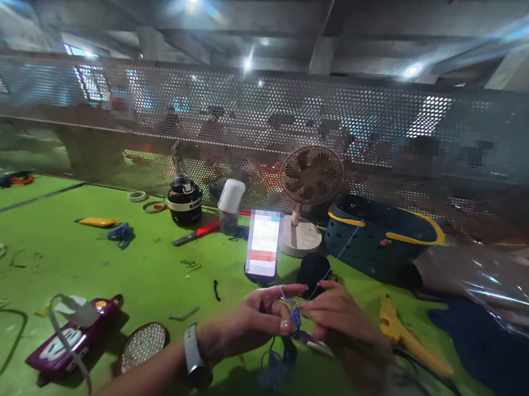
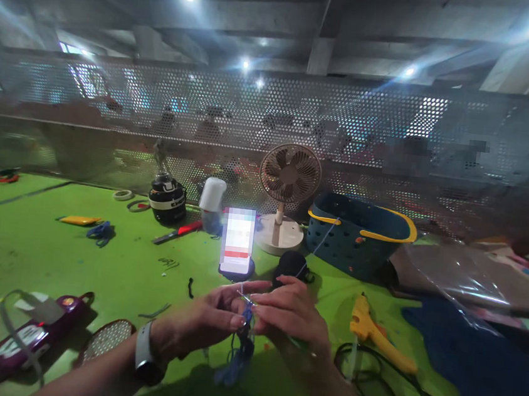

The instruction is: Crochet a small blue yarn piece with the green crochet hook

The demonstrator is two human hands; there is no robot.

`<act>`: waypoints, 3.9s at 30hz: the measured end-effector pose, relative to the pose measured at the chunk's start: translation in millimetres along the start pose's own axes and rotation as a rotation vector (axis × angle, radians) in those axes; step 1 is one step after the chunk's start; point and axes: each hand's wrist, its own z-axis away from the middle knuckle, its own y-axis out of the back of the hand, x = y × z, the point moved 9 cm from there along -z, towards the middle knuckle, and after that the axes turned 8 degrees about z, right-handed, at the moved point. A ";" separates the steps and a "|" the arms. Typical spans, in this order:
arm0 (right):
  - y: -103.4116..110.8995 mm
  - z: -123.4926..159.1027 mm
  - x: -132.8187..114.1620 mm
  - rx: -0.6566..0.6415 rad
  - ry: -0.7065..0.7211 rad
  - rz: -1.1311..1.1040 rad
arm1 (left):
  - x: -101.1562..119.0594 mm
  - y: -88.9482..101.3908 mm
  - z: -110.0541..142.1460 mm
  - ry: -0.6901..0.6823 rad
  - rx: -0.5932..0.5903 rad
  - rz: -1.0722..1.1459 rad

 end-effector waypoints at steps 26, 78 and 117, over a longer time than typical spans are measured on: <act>-38.0 53.8 79.8 0.041 -1.120 -0.438 | 20.7 2.9 6.4 -0.148 0.258 -0.672; -63.6 58.1 61.4 -0.210 -1.209 -0.548 | 36.8 -4.3 36.4 -0.842 0.482 -0.960; -67.7 67.5 65.6 -0.152 -1.294 -0.652 | 32.7 -0.4 34.5 -0.788 0.504 -0.902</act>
